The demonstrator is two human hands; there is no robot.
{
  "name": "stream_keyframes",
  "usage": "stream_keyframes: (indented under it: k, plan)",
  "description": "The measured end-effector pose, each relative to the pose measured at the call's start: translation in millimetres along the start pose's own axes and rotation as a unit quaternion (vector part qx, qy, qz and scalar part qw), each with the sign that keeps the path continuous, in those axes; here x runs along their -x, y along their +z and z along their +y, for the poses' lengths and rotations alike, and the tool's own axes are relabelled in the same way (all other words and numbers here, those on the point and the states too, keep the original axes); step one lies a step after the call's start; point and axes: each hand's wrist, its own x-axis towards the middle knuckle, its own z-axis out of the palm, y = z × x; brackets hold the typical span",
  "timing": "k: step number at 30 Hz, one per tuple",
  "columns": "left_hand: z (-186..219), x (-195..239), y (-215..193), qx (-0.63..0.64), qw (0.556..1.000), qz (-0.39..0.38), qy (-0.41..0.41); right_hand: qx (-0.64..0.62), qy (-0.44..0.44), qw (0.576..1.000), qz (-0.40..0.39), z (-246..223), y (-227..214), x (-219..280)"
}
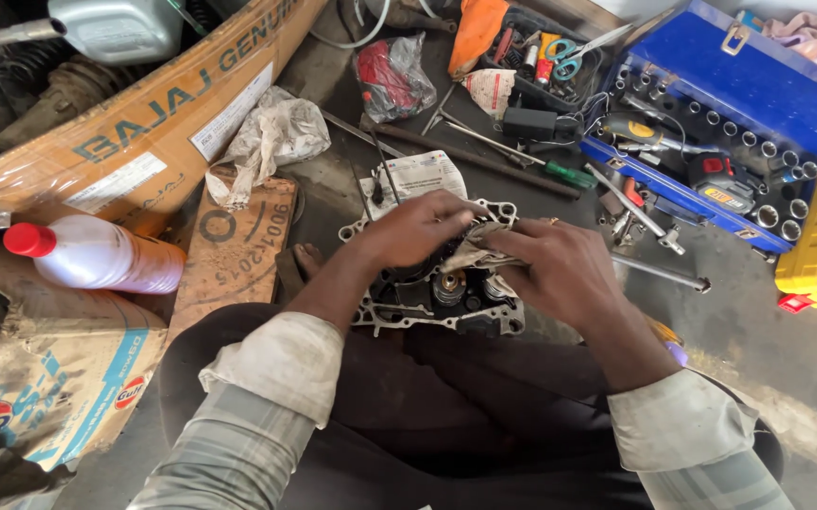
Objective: The person sits on the workshop floor and works on a motorcycle engine crankcase. They wipe parts and the crankcase with a rag, then fit gears, bearings and shafts into the crankcase by hand, pressing components into place.
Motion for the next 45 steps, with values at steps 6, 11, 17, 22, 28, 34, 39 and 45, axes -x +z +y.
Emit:
stream_keyframes:
  k: [6,11,17,22,28,34,39,45]
  plan:
    - [8.3,5.1,10.6,-0.155,0.984,0.035,0.084,0.042,0.007,0.999,-0.023,-5.7,-1.7,-0.4]
    - [18.9,6.1,11.0,-0.183,0.98,0.05,0.066,0.051,0.007,0.998,-0.028,-6.6,-10.3,-1.6]
    - [19.3,5.2,10.1,-0.174,0.983,0.035,0.045,0.082,0.12,0.986,-0.082,19.9,-13.5,5.9]
    - [17.0,5.2,6.7,-0.143,0.988,0.025,0.055,0.132,0.204,0.965,-0.095,68.2,-10.8,20.7]
    - [-3.3,-2.0,7.0,-0.086,0.994,0.025,0.069,0.106,0.264,0.953,-0.1,81.4,-33.5,28.7]
    - [6.3,-0.9,0.8,-0.02,0.998,0.044,0.036,0.141,0.356,0.897,-0.221,105.1,-8.2,34.7]
    - [22.7,10.6,-11.1,-0.16,0.979,0.1,-0.078,0.133,0.337,0.889,-0.28,112.3,4.6,33.4]
    - [8.2,16.8,-13.3,-0.25,0.94,0.035,-0.228,0.108,0.335,0.891,-0.287,105.3,3.3,24.4]
